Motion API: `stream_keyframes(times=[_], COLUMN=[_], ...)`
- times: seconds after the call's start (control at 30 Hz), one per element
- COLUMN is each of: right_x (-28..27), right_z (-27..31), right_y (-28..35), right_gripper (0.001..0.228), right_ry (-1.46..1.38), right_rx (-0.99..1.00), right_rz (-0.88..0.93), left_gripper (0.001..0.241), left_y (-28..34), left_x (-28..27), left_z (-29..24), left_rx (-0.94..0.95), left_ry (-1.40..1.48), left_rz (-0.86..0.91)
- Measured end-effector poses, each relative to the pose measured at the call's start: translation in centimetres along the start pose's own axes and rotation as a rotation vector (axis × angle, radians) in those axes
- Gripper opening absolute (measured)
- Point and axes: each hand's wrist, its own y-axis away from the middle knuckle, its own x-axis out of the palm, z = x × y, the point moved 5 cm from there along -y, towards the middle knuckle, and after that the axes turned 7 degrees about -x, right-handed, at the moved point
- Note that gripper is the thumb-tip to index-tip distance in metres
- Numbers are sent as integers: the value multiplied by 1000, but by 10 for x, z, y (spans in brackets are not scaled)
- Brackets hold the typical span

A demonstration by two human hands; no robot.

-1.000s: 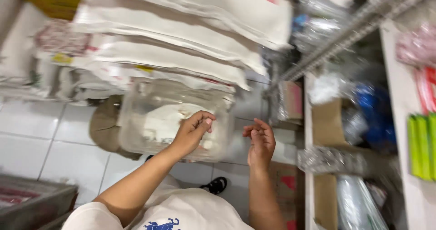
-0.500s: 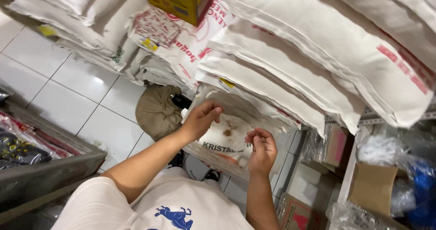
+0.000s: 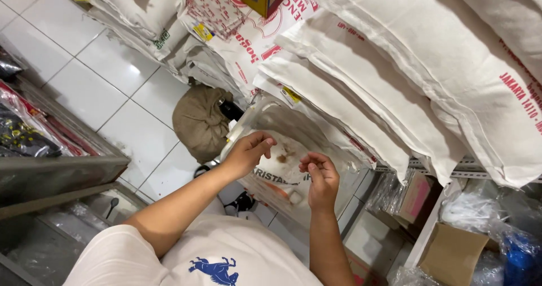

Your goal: The person picks up a packet of plastic bags and places it into a clear bin, then takes a single bag and rubs it between their hands before putting it in the bin. Finally, they select another packet of plastic bags from a shelf and place it into the same container.

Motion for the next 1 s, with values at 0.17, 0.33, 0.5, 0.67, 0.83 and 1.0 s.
stream_keyframes(times=[0.17, 0.33, 0.5, 0.67, 0.83, 1.0], right_x=[-1, 32, 80, 150, 222, 260], right_z=[-16, -35, -64, -112, -222, -349], right_y=[-5, -11, -29, -69, -146, -251], right_gripper=[25, 22, 18, 18, 26, 33], right_ry=[100, 18, 70, 146, -143, -357], right_rx=[167, 272, 347, 335, 522, 782], right_rz=[55, 91, 81, -6, -20, -331], left_gripper=[29, 30, 32, 33, 31, 31], left_y=[3, -7, -38, -80, -124, -125], left_x=[15, -20, -82, -176, -316, -432], left_z=[-1, -11, -10, -24, -38, -48], left_rx=[72, 91, -35, 20, 3, -53], left_ry=[-35, -120, -89, 18, 118, 70], left_rz=[75, 44, 49, 132, 34, -87])
